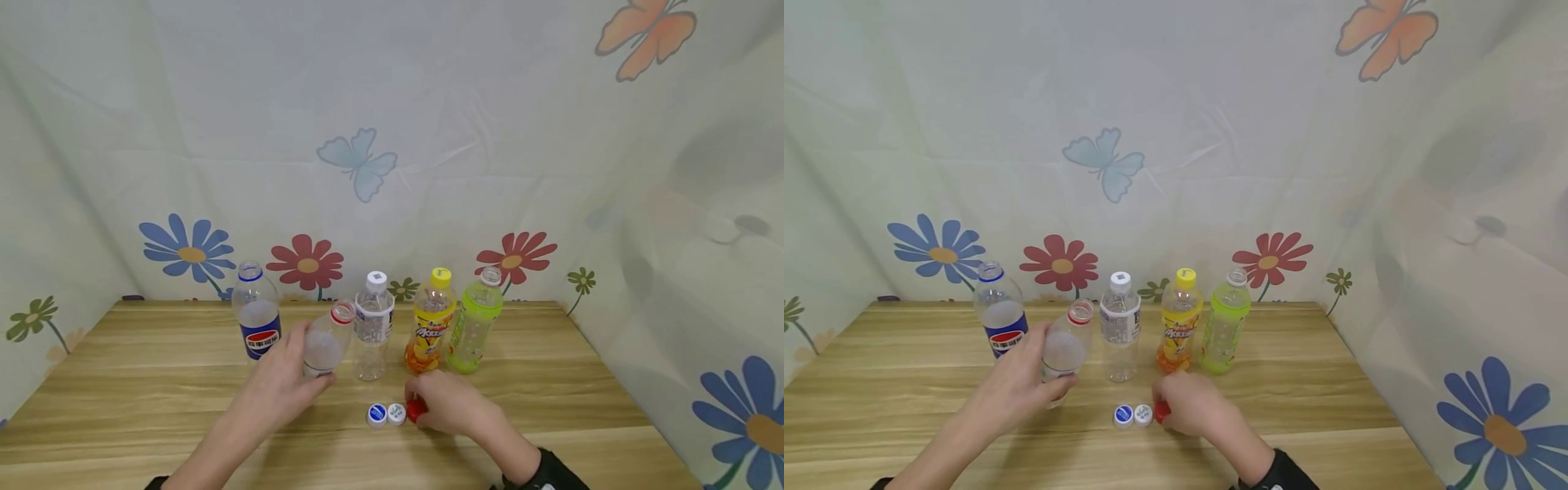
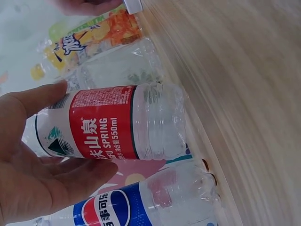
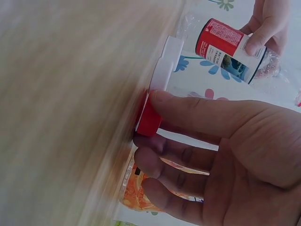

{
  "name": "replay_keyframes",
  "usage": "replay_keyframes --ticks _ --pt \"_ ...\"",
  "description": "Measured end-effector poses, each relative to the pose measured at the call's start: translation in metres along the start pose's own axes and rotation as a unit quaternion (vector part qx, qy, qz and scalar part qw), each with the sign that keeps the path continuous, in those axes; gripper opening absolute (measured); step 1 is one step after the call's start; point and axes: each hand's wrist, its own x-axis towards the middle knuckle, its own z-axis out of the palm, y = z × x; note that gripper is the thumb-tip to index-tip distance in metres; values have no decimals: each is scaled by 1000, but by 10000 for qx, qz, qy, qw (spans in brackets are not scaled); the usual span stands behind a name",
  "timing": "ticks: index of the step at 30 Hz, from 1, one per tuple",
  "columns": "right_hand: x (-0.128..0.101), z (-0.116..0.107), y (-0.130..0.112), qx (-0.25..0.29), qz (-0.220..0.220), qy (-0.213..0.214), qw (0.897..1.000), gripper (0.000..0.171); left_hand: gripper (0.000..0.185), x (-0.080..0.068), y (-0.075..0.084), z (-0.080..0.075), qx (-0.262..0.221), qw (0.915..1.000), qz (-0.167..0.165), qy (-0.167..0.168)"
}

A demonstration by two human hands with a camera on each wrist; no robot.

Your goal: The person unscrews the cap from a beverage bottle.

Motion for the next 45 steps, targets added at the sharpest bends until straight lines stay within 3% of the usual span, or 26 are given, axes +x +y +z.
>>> replay_keyframes --ticks 8,18,25,29,35,40,45 --pt "1 1 1 -3 67 -10 10000 21 87 1 -2 -2 30 10000 26 34" --pt "-1 -2 2 229 164 34 9996 27 87 8 -3 -4 -179 9994 -236 -175" --pt "-10 -19 -3 654 331 357 9967 25 89 13 -5 -8 -447 9969 -560 -313" --pt "-16 -31 -5 699 445 885 9926 19 89 15 -7 -8 -624 9949 -682 -405" --pt "-19 -41 -5 878 737 2210 9685 17 89 19 -8 -3 -703 9941 -703 -429" --pt "-20 -46 -3 1191 673 3256 9356 14 87 20 -9 -4 -798 9932 -755 -386" --pt "-20 -50 -2 1354 436 4095 9011 27 88 23 -12 -4 -937 9921 -729 -416"
